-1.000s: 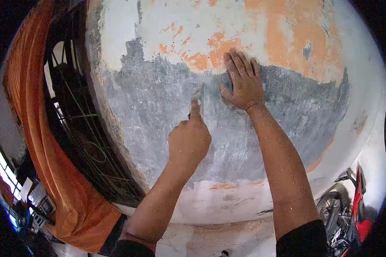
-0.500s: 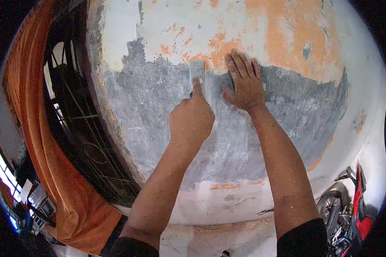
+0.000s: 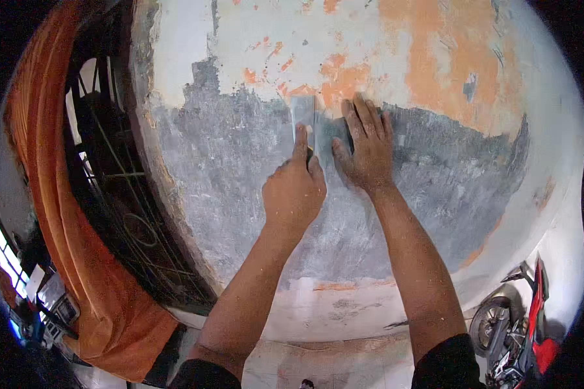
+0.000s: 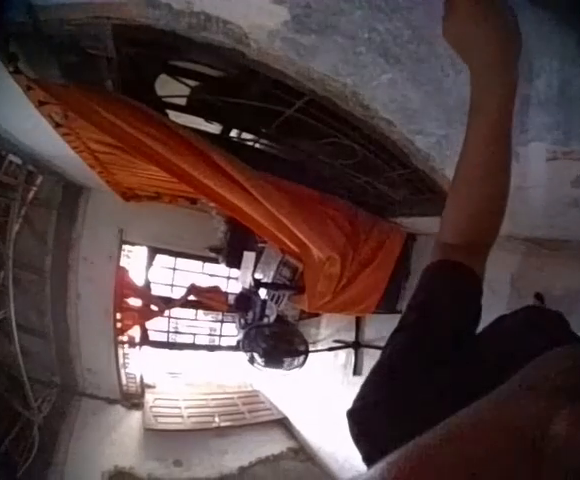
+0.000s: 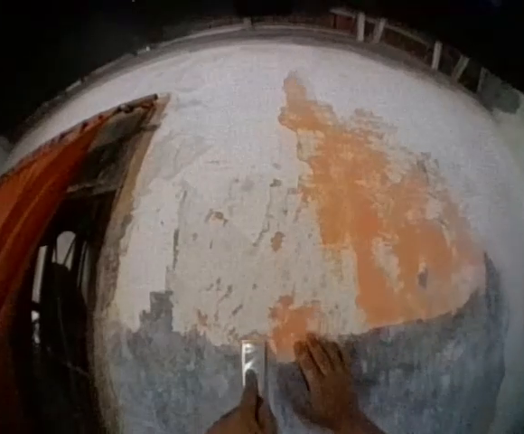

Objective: Scrape old paint and plaster off a wall using a putty knife.

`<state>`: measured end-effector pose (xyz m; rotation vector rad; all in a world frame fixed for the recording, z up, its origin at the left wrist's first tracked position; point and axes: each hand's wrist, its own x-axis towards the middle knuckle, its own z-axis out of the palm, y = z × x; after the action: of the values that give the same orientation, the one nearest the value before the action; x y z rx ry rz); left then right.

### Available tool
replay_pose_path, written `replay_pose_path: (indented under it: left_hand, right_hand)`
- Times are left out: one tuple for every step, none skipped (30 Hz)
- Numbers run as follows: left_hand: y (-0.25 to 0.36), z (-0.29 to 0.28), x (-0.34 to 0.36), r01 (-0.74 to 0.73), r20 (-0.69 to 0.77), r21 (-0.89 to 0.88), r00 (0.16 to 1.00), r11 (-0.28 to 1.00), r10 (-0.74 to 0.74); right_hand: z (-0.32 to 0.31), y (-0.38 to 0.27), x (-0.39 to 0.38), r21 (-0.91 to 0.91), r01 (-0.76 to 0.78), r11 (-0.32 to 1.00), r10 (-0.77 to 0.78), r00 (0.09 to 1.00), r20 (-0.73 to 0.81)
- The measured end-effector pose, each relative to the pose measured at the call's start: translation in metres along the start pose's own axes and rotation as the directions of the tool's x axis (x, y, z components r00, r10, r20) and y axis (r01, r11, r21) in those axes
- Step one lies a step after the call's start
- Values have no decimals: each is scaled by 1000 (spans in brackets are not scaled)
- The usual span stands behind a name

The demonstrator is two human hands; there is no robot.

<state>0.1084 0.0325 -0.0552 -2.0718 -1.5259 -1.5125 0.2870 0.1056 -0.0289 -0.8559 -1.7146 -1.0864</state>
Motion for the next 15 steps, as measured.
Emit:
replay_pose_path:
  left_hand:
    - [-7,10,-7,-36,-9,-77,999,996,35]
    - [-14,19,-10,-36,-14,-74,999,997,35]
    - [-22,21,-12,-62,-1,-167,998,984,63]
    - [-29,21,-11,-87,19,-263,995,961,95]
    - [-35,20,-9,-90,22,-256,995,962,99]
    - [-35,16,-6,-22,117,-377,991,926,71]
    - [-34,12,-5,59,216,-480,975,875,53]
    - [-34,8,-3,56,223,-480,973,875,60]
    - [-36,2,-1,143,320,-620,944,771,82]
    - [-37,-3,1,241,407,-728,905,642,122]
    - [-43,-2,5,236,410,-724,903,648,129]
    - [-50,0,9,27,292,-707,921,706,257]
    - [-57,0,12,-185,180,-661,902,727,393]
    - [-64,-1,13,-190,190,-656,895,731,403]
    - [-52,-8,15,-98,307,-606,887,789,346]
  right_hand:
    - [0,-10,-6,58,-77,995,78,997,-5]
    - [0,-22,-12,117,-155,981,157,988,-6]
    - [-6,-39,-12,206,-202,958,205,979,7]
    - [-2,-53,-19,210,-206,956,209,978,4]
    - [3,-65,-26,388,-257,885,259,965,49]
    - [2,-76,-32,540,-306,784,299,949,103]
    - [0,-86,-36,536,-313,784,307,946,103]
    - [-4,-96,-39,636,-384,669,359,917,176]
    - [-7,-103,-40,721,-442,533,394,884,251]
    - [-10,-106,-42,723,-442,531,402,882,245]
    - [-14,-109,-43,712,-407,572,401,896,190]
    - [-15,-114,-43,699,-376,608,403,905,137]
    - [-15,-121,-41,701,-381,603,416,900,131]
    - [-16,-130,-37,579,-461,673,451,876,174]
    - [-19,-129,-38,418,-541,730,498,840,217]
